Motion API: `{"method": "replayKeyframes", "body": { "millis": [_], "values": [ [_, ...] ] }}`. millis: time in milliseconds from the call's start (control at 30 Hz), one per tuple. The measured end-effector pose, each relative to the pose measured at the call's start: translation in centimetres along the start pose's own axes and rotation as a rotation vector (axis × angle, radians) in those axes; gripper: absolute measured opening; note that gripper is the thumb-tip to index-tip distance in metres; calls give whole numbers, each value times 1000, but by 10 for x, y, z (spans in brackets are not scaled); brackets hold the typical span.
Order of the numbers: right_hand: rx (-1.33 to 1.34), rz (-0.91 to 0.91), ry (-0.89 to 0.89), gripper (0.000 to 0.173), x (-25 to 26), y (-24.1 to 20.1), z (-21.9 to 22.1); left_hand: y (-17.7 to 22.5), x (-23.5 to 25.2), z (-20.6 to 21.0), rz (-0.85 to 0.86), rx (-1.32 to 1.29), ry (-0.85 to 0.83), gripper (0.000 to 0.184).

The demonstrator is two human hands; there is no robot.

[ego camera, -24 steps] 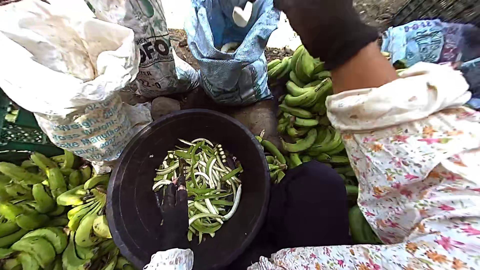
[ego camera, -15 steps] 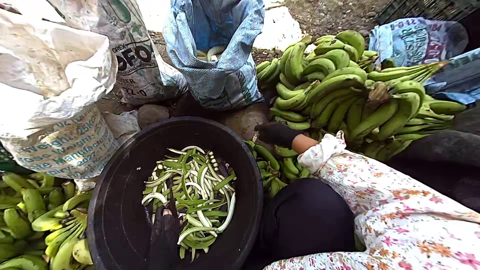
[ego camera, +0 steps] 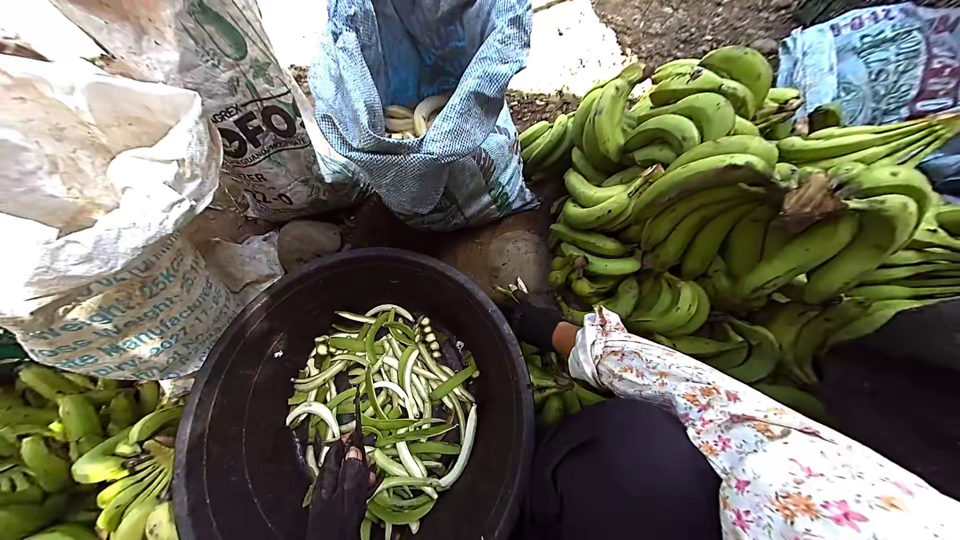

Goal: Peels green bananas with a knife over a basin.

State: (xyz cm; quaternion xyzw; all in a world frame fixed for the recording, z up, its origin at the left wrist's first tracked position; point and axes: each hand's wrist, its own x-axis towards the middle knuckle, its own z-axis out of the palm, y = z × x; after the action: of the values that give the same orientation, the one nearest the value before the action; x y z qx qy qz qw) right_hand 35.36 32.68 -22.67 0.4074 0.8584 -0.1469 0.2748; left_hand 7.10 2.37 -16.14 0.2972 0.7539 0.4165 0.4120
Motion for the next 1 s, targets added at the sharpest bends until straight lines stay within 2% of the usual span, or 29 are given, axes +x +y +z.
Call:
{"method": "replayKeyframes", "body": {
  "millis": [167, 300, 367, 467, 500, 567, 633, 700, 800, 933, 1000],
  "values": [
    [-141, 150, -142, 32, -53, -12, -56, 2, -3, 0, -40, 64, -20, 53],
    [-98, 218, 18, 31, -97, 9, -98, 2, -3, 6, -60, 71, -75, 47],
    [124, 197, 198, 32, -125, 23, -122, 2, -5, 6, -57, 67, -102, 45],
    [866, -36, 513, 39, -163, 26, -140, 2, -7, 6, 1, 15, -129, 49],
    [1092, -118, 560, 43, -165, 20, -140, 1, -6, 7, 37, 0, -143, 52],
    [1476, -300, 519, 54, -158, -4, -139, 5, -7, 11, 125, -6, -177, 58],
    [1749, -390, 496, 46, -140, -44, -133, 13, -11, 14, 220, 3, -207, 61],
    [1924, -396, 517, 36, -118, -88, -121, 13, -14, 18, 336, 11, -164, 60],
    [2179, -265, 556, 36, -88, -151, -98, 11, -14, 19, 432, 81, -24, 60],
    [2442, -89, 523, 47, -69, -218, -69, 8, -17, 14, 471, 216, 107, 61],
    [2458, -38, 485, 43, -64, -233, -58, 11, -21, 13, 449, 221, 104, 58]
  ]
}}
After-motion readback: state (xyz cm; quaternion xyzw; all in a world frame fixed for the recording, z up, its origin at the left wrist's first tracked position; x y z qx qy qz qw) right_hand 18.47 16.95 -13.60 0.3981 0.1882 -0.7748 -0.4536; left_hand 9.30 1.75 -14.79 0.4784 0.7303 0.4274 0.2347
